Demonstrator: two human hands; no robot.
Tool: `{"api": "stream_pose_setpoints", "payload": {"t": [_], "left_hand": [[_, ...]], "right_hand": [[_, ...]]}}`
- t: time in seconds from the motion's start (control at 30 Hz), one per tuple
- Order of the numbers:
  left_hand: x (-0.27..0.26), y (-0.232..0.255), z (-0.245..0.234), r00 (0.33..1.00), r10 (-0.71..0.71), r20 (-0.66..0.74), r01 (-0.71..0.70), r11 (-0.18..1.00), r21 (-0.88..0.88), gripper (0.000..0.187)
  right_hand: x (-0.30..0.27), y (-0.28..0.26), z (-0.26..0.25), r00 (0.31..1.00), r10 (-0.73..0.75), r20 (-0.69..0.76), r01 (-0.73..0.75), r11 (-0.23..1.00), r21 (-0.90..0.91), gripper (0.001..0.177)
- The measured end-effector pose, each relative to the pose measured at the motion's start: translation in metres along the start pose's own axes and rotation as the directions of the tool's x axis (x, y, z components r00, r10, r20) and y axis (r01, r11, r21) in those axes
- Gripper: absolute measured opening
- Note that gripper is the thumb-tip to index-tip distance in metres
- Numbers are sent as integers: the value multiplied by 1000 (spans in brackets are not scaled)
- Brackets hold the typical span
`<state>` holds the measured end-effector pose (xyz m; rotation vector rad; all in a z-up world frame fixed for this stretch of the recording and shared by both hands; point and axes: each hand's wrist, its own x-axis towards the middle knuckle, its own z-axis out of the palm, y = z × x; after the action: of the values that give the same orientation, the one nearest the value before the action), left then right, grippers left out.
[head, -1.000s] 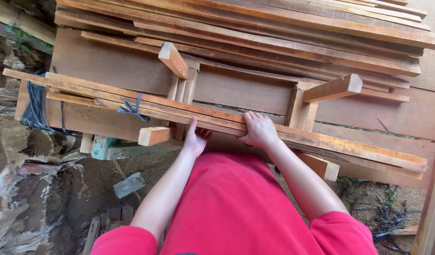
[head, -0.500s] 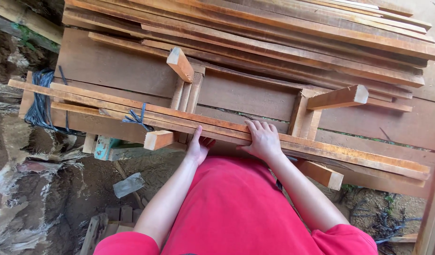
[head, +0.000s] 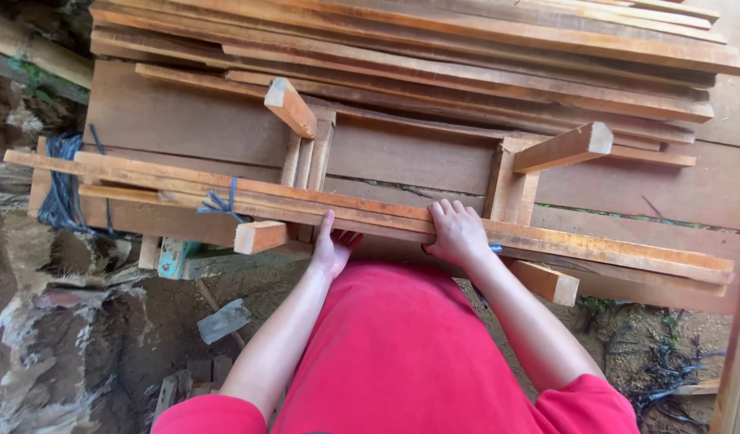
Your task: The person ties a stack of wooden planks with a black strap. They wrap the strap around the planks, pull it tight, and tie a knot to secure the bundle. The person then adjusts the planks to ensure they are aligned and secure.
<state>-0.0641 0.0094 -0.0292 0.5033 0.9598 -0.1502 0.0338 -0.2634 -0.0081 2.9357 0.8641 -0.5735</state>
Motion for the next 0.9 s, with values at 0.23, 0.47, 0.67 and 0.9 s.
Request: {"api": "stream_pose_setpoints", "payload": {"t": [0.23,0.47,0.67,0.9], "left_hand": [[-18,9,35,999,-3,-54,3,1000,9,93],[-22,17,72,981,-9,-193,12,1000,19,120],[-19,11,68,982,91,-163,-78,993,88,120],[12,25,67,985,65,-161,-53,996,77,121]], "right_hand": [[-1,-7,-33,1000,18,2,-18,1000,6,93],[45,15,-40,957,59,284,-111,979,169,103],[80,49,-43,885,146,443,-325,874,362,104],[122,70,-28,852,216,478,-457,751,476,73]]}}
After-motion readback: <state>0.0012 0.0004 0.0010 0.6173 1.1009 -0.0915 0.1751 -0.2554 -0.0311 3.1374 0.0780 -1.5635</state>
